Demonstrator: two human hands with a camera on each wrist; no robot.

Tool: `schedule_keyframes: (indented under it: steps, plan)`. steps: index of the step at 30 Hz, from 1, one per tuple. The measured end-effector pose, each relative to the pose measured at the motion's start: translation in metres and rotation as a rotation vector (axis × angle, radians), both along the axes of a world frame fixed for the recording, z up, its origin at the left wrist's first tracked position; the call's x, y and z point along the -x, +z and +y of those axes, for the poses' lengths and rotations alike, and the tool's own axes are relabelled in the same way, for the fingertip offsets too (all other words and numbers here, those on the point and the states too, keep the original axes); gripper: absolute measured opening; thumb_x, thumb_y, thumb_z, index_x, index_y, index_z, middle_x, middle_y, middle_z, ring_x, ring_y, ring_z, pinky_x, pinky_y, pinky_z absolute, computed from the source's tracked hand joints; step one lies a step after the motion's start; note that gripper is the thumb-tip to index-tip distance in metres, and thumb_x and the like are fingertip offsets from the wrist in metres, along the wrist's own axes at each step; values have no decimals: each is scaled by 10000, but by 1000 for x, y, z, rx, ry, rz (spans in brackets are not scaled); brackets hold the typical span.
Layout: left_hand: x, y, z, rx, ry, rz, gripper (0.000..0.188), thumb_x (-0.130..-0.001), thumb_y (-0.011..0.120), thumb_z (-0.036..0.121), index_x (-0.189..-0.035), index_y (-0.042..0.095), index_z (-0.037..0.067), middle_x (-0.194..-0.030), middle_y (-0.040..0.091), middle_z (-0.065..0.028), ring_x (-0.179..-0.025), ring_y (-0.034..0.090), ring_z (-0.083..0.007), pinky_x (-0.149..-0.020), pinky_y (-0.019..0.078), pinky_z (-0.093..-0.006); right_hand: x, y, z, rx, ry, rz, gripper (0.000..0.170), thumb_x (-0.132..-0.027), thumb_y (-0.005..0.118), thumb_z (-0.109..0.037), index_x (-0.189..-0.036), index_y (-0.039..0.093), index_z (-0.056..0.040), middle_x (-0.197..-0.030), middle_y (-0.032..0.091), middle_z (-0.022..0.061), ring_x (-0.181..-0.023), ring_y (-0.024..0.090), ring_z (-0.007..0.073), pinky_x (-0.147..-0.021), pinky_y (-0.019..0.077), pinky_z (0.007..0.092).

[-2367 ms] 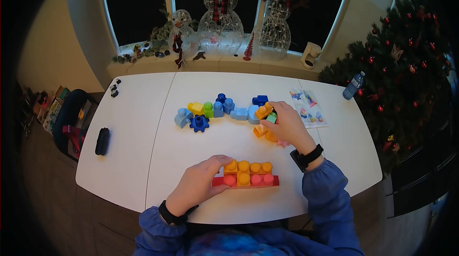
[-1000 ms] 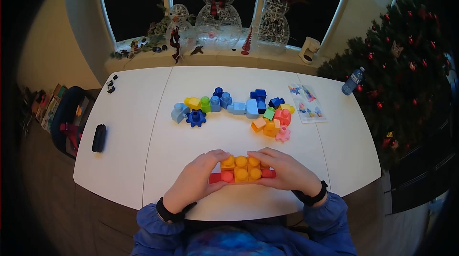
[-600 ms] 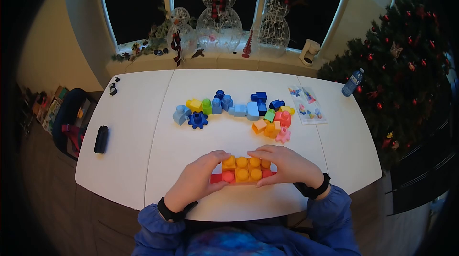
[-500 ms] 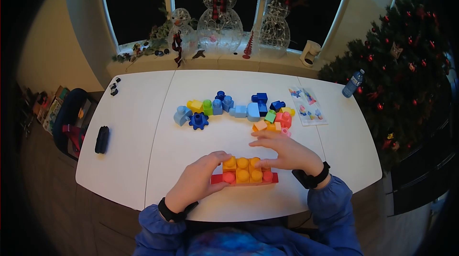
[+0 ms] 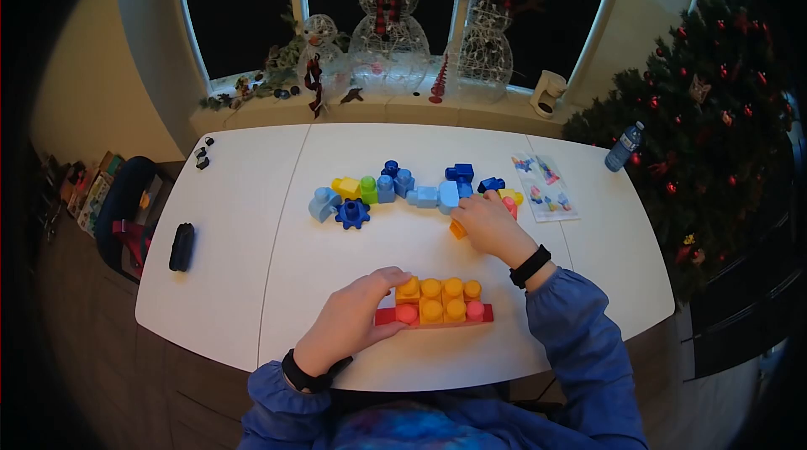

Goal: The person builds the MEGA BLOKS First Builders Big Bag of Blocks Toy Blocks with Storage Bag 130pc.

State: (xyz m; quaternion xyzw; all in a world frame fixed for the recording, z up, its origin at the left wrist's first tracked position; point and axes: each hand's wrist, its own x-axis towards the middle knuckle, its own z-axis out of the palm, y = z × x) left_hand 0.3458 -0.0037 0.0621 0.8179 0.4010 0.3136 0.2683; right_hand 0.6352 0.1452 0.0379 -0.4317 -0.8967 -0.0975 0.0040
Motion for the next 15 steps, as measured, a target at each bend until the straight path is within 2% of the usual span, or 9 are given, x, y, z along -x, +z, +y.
schedule_keyframes:
  steps: [3,6,9,12,13,15]
  plan:
    - [0,-5,1,-59,-4,-17,704,-754,891,90,-1369,548,85,-1346,643,-138,-1024,692,-310,-914,582,-378,-3,5,0,91,58,182,330,-823,745,-67,-1148,717,-114,-1114,661,91,-1079,645,289,-913,471,451]
    - [0,-4,0,-50,11,1,707,-754,891,91,-1372,548,90,-1346,644,-137,-1021,694,-305,-914,583,-378,-1,22,-12,286,62,592,394,-811,751,-61,-1198,684,-83,-1130,621,127,-1093,641,327,-903,519,422]
    - [0,-3,-1,-64,16,14,709,-754,891,95,-1375,549,92,-1347,646,-133,-1019,695,-300,-914,583,-376,-1,50,-41,254,67,718,476,-794,749,-40,-1256,638,-74,-1113,594,133,-1067,635,331,-893,542,382]
    - [0,-4,0,-71,12,15,712,-755,891,98,-1379,549,94,-1352,646,-129,-1023,697,-297,-915,583,-375,-10,77,-73,337,11,751,540,-778,757,-30,-1292,602,-84,-1094,590,120,-1028,619,312,-893,535,368]
    - [0,-4,0,-67,10,11,712,-755,891,99,-1378,548,94,-1354,646,-129,-1024,698,-298,-915,583,-374,-13,84,-84,366,-6,785,557,-775,780,-49,-1297,593,-94,-1060,612,114,-964,619,298,-874,540,361]
    - [0,-4,0,-62,5,4,712,-755,892,100,-1377,547,93,-1357,645,-129,-1028,699,-299,-914,583,-374,-22,87,-96,480,-32,814,552,-782,786,-60,-1298,594,-98,-1053,645,114,-951,640,294,-861,546,363]
